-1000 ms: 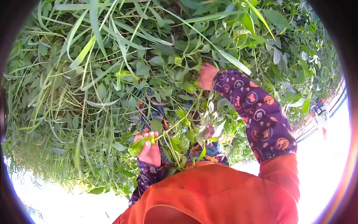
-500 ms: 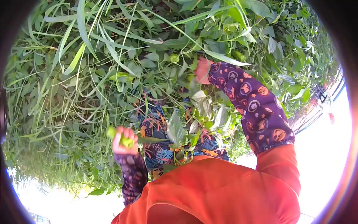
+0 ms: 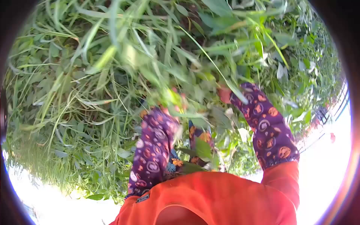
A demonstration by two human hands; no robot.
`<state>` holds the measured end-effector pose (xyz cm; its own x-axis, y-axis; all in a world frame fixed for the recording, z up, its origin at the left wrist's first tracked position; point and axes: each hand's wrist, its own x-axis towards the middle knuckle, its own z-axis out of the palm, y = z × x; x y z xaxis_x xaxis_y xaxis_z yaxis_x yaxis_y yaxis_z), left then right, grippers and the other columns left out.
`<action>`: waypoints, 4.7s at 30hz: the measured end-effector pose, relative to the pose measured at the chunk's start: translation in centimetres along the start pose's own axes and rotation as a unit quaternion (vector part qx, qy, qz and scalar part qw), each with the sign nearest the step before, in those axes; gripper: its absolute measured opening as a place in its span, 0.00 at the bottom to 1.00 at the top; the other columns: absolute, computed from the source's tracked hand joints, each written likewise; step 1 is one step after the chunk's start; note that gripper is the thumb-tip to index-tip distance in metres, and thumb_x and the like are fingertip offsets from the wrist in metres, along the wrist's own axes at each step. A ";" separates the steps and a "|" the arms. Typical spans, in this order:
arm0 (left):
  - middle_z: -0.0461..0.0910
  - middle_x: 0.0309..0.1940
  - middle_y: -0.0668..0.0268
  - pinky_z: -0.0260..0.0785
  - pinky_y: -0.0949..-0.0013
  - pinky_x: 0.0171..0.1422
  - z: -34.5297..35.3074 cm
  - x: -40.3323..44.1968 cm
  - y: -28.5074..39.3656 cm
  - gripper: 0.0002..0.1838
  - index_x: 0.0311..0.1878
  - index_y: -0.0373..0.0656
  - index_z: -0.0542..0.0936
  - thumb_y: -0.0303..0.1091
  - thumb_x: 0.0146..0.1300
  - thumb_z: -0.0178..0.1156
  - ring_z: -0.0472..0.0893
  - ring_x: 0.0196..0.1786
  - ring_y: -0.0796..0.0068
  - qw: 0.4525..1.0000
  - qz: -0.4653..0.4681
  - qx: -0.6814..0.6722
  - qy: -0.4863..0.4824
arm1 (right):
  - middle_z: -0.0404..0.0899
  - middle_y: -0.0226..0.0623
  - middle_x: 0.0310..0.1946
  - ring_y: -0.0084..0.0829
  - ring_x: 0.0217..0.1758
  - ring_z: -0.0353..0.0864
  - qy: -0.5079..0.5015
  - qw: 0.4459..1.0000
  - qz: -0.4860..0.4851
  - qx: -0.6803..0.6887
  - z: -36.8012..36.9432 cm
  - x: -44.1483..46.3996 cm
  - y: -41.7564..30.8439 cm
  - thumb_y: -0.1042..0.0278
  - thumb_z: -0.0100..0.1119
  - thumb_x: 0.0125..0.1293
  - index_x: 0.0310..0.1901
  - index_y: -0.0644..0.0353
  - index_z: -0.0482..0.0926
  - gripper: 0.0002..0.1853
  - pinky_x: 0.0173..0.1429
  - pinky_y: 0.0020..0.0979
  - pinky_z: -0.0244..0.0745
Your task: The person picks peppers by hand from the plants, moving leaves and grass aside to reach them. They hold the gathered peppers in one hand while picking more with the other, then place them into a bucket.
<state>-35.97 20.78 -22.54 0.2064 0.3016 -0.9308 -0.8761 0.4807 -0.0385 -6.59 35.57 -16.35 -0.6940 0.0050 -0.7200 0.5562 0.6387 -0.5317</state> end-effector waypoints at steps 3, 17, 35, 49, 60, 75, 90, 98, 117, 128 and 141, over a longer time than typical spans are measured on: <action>0.75 0.47 0.56 0.70 0.60 0.53 1.9 -4.9 -4.6 0.19 0.49 0.40 0.74 0.38 0.55 0.55 0.75 0.48 0.61 0.981 -0.045 0.191 -0.005 | 0.75 0.38 0.39 0.36 0.49 0.73 0.023 1.000 0.019 -0.001 -0.6 -0.6 1.3 0.60 0.54 0.48 0.32 0.57 0.80 0.13 0.53 0.40 0.67; 0.78 0.38 0.60 0.73 0.65 0.43 14.1 -7.8 12.7 0.18 0.46 0.41 0.74 0.42 0.56 0.56 0.79 0.37 0.67 0.694 0.274 0.660 -0.089 | 0.76 0.37 0.38 0.34 0.47 0.75 0.061 0.990 0.113 0.051 1.7 -0.4 2.8 0.62 0.51 0.52 0.37 0.57 0.79 0.13 0.50 0.39 0.69; 0.73 0.47 0.56 0.71 0.61 0.50 7.8 -6.4 41.7 0.18 0.41 0.40 0.75 0.35 0.45 0.61 0.75 0.47 0.59 0.402 0.477 0.754 0.204 | 0.76 0.36 0.38 0.32 0.45 0.77 0.055 0.987 0.144 0.054 4.0 3.7 0.4 0.65 0.48 0.57 0.44 0.57 0.77 0.15 0.46 0.37 0.72; 0.69 0.55 0.52 0.69 0.58 0.56 -10.8 -18.6 34.3 0.20 0.38 0.39 0.75 0.29 0.36 0.65 0.73 0.55 0.54 0.448 0.480 0.725 0.208 | 0.75 0.39 0.33 0.38 0.38 0.78 -0.027 0.999 0.036 -0.007 -15.7 7.0 -10.7 0.69 0.51 0.55 0.44 0.58 0.78 0.15 0.39 0.37 0.74; 0.73 0.48 0.61 0.72 0.71 0.43 -10.6 -22.7 36.6 0.22 0.44 0.42 0.72 0.16 0.42 0.61 0.77 0.48 0.70 0.847 0.432 0.237 0.199 | 0.73 0.47 0.47 0.45 0.50 0.74 0.406 0.816 -0.201 0.359 -38.5 31.1 -24.2 0.62 0.50 0.63 0.55 0.63 0.68 0.20 0.57 0.40 0.68; 0.74 0.38 0.59 0.70 0.68 0.48 -15.6 -22.0 33.7 0.21 0.40 0.41 0.74 0.26 0.37 0.65 0.75 0.42 0.62 0.507 0.446 0.694 0.250 | 0.77 0.30 0.29 0.32 0.43 0.75 0.196 0.960 -0.195 -0.045 -24.4 34.3 -23.3 0.68 0.58 0.43 0.32 0.53 0.79 0.11 0.64 0.42 0.57; 0.65 0.64 0.56 0.64 0.63 0.60 -12.9 -21.9 35.3 0.34 0.55 0.47 0.75 0.22 0.36 0.61 0.71 0.54 0.53 0.464 0.165 0.849 0.194 | 0.69 0.34 0.13 0.36 0.18 0.71 -0.099 0.983 -0.150 -0.036 -4.2 30.4 -20.2 0.61 0.57 0.43 0.19 0.56 0.73 0.08 0.30 0.37 0.68; 0.63 0.65 0.56 0.64 0.63 0.62 -15.8 -24.3 37.1 0.36 0.59 0.47 0.72 0.24 0.39 0.62 0.70 0.57 0.55 0.655 0.433 0.539 0.304 | 0.70 0.34 0.24 0.33 0.27 0.70 -0.075 0.985 -0.097 -0.122 2.8 19.9 -6.3 0.58 0.54 0.55 0.35 0.54 0.74 0.11 0.34 0.37 0.63; 0.70 0.60 0.56 0.67 0.61 0.61 -13.9 -16.9 28.9 0.37 0.60 0.50 0.71 0.29 0.38 0.65 0.71 0.58 0.49 0.473 0.248 0.826 0.181 | 0.71 0.50 0.55 0.46 0.59 0.70 -0.077 0.993 0.003 0.092 -2.7 17.7 -10.3 0.73 0.52 0.45 0.51 0.68 0.73 0.26 0.65 0.38 0.63; 0.73 0.54 0.65 0.60 0.61 0.61 -4.4 -10.6 50.9 0.22 0.47 0.59 0.77 0.53 0.47 0.60 0.66 0.62 0.57 -0.012 0.385 0.881 0.273 | 0.75 0.51 0.43 0.53 0.48 0.75 0.031 0.969 0.197 0.146 4.4 21.6 -10.0 0.70 0.54 0.54 0.49 0.57 0.75 0.19 0.49 0.45 0.72; 0.70 0.57 0.65 0.56 0.59 0.65 -23.3 -13.4 38.8 0.23 0.51 0.59 0.75 0.51 0.50 0.58 0.63 0.64 0.56 0.355 0.291 0.783 0.420 | 0.78 0.44 0.30 0.48 0.38 0.76 0.047 0.997 0.064 0.007 2.0 19.8 -9.4 0.67 0.56 0.51 0.30 0.59 0.78 0.06 0.44 0.44 0.73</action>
<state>-82.88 16.16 -20.01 -0.5896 0.6895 -0.4208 0.7882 0.6050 -0.1130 -24.64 28.12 -26.44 -0.6563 0.1575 -0.7378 0.6487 0.6172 -0.4453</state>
